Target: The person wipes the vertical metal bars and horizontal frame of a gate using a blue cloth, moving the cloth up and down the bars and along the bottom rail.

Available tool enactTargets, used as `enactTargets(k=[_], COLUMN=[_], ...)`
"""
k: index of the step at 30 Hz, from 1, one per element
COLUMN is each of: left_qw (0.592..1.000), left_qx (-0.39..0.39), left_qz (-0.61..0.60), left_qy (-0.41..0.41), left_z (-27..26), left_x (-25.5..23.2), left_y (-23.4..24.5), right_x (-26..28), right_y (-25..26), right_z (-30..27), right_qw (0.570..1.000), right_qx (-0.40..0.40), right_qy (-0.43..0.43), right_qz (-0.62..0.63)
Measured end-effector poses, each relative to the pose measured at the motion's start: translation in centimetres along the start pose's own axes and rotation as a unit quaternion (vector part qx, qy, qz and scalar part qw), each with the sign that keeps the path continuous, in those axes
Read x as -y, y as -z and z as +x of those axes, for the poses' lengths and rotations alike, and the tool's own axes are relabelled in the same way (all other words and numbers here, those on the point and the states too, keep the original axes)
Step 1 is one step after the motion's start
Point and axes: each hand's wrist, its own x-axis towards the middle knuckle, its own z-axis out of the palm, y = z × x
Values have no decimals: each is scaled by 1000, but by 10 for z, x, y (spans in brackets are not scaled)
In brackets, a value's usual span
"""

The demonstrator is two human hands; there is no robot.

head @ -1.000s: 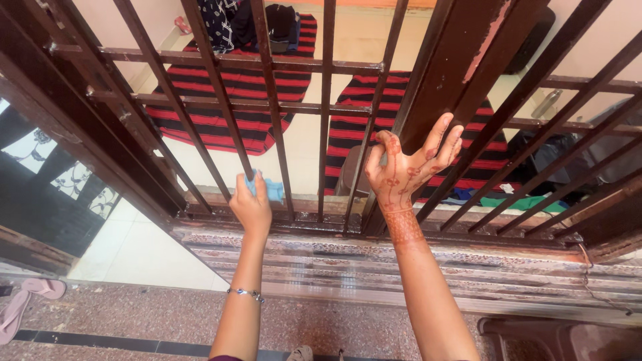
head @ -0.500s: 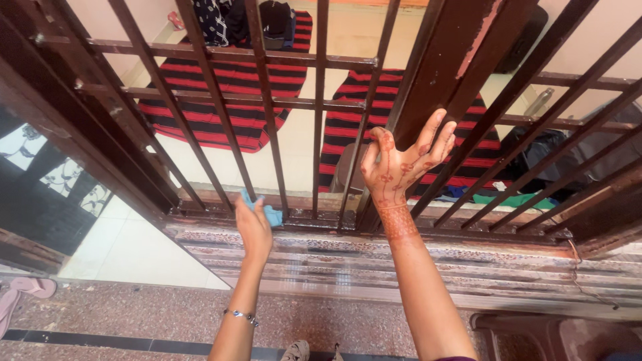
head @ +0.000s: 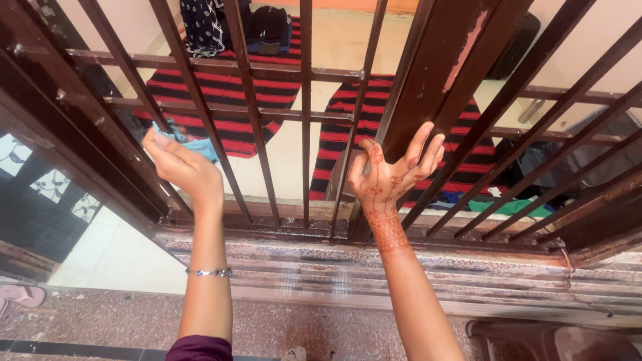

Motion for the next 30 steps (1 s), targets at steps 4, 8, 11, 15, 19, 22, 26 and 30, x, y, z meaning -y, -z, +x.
enactTargets(k=[4,8,11,15,19,22,26,30], left_qw=[998,999,997,995,993,991,989,984], left_qx=[12,38,42,62,92,111,131,144], left_qz=[-49,-16,-15,-37,-6,5,28,55], left_qy=[46,34,59,72,80,72,63,87], left_z=[-8,-11,-11,-20,-38,-54,-75,-99], left_x=[17,27,28,28,41,54,68,82], left_y=[-4,2,2,9,15,23,31,37], right_x=[0,2,1,1,2,2,4,0], right_y=[0,-1,1,0,1,3,4,-1], right_z=[-1,0,-3,-2,0,1,1,-6], right_qw=[1000,1000,1000,1000,1000,1000,1000,1000], right_qx=[3,0,7,3,10,14,9,7], right_qy=[1,-3,-3,-3,-3,-4,-5,-12], right_qz=[-9,-8,-7,-13,-18,-17,-22,-22])
